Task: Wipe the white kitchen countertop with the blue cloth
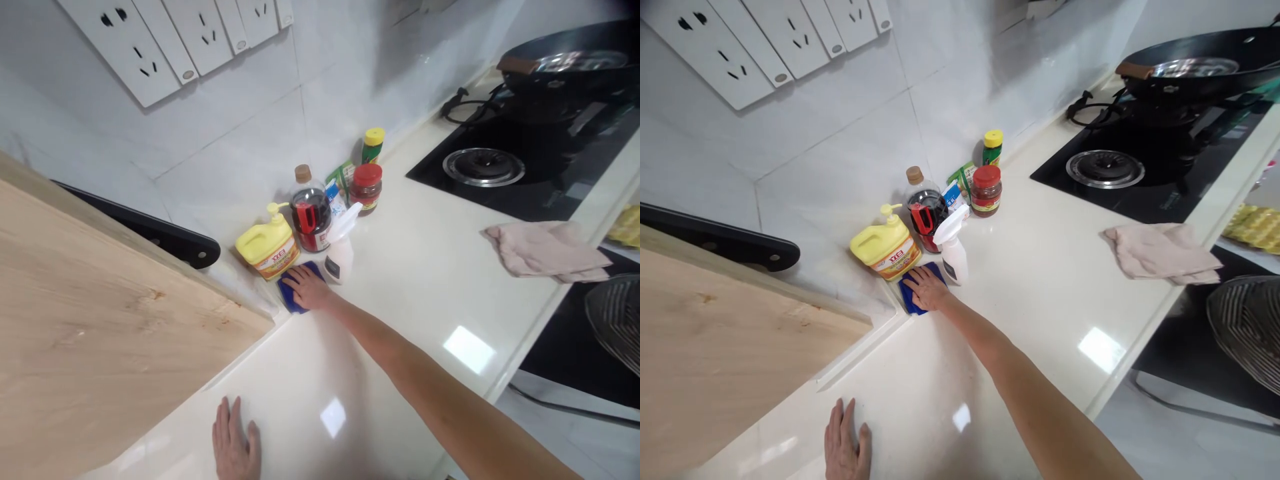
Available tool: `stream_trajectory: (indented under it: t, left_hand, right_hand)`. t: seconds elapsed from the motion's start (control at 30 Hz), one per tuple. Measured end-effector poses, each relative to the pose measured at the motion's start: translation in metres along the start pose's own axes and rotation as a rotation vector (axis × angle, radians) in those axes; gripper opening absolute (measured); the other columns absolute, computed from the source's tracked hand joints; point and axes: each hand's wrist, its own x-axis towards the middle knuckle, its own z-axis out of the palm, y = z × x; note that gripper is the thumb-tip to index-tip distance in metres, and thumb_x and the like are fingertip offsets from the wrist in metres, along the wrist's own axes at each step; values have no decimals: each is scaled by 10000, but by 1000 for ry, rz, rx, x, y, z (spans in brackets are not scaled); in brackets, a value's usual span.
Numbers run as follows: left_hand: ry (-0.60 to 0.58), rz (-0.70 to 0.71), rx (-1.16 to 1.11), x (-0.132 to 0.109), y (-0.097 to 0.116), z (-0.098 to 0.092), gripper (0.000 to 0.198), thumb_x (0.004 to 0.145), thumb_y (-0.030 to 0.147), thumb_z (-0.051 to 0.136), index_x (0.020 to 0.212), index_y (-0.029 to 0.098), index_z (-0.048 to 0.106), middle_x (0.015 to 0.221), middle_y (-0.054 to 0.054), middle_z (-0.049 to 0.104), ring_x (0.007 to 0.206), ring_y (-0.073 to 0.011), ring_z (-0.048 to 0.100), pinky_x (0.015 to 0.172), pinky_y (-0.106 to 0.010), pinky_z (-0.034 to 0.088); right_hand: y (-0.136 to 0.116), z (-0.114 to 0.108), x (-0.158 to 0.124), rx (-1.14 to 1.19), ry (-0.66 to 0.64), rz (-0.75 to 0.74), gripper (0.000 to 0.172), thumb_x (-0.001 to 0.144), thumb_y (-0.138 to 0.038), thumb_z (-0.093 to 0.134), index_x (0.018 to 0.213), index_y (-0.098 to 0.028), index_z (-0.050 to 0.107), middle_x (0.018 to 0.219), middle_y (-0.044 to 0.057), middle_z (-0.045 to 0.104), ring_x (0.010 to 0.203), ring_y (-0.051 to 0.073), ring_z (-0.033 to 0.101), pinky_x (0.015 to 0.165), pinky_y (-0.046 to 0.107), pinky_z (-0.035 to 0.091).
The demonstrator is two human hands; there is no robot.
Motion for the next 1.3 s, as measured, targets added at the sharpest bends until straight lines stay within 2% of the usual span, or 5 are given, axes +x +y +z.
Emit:
stream_trajectory:
  t: [0.2,0.37,0.97,1.1,1.3]
  left_hand:
    - [16,14,-12,-1,-6,3,570,955,366,368,1484,170,439,1629,-113,314,1524,-268,227,1264,-494,181]
    - [23,19,-15,1,-14,8,583,945,398,387,1478,172,451,1625,-119,319,1509,-289,258,1249,-513,219]
    - [-18,-42,-25,20,11,-5,713,912,508,296,1454,75,465,1597,-203,331,1506,-312,256,1244,-491,191]
    - [-35,-48,-18,22,16,-8,731,907,522,297,1471,81,446,1608,-204,307,1506,-320,252,1244,-507,185]
    - [-56,-51,-9,23,22,-12,787,911,571,238,1466,55,450,1603,-218,302,1499,-330,257,1239,-503,201]
  right_hand:
    - [2,-2,3,-2,8,-40,571,917,-305,457,1463,-141,480,1513,178,436,1439,311,326,1218,508,175]
    - [-10,-6,-28,-14,34,-23,557,945,-304,427,1469,-120,475,1525,193,432,1442,315,339,1227,505,179]
    - [-145,-1,-277,71,16,129,622,942,-335,490,1531,-163,386,1623,177,280,1516,322,207,1245,540,160]
    - [-130,-4,-311,109,62,91,597,933,-351,506,1506,-200,435,1613,147,323,1511,296,230,1236,528,206]
    - [-66,-20,-339,27,167,156,583,894,-312,517,1467,-205,493,1578,131,391,1485,287,289,1214,558,254]
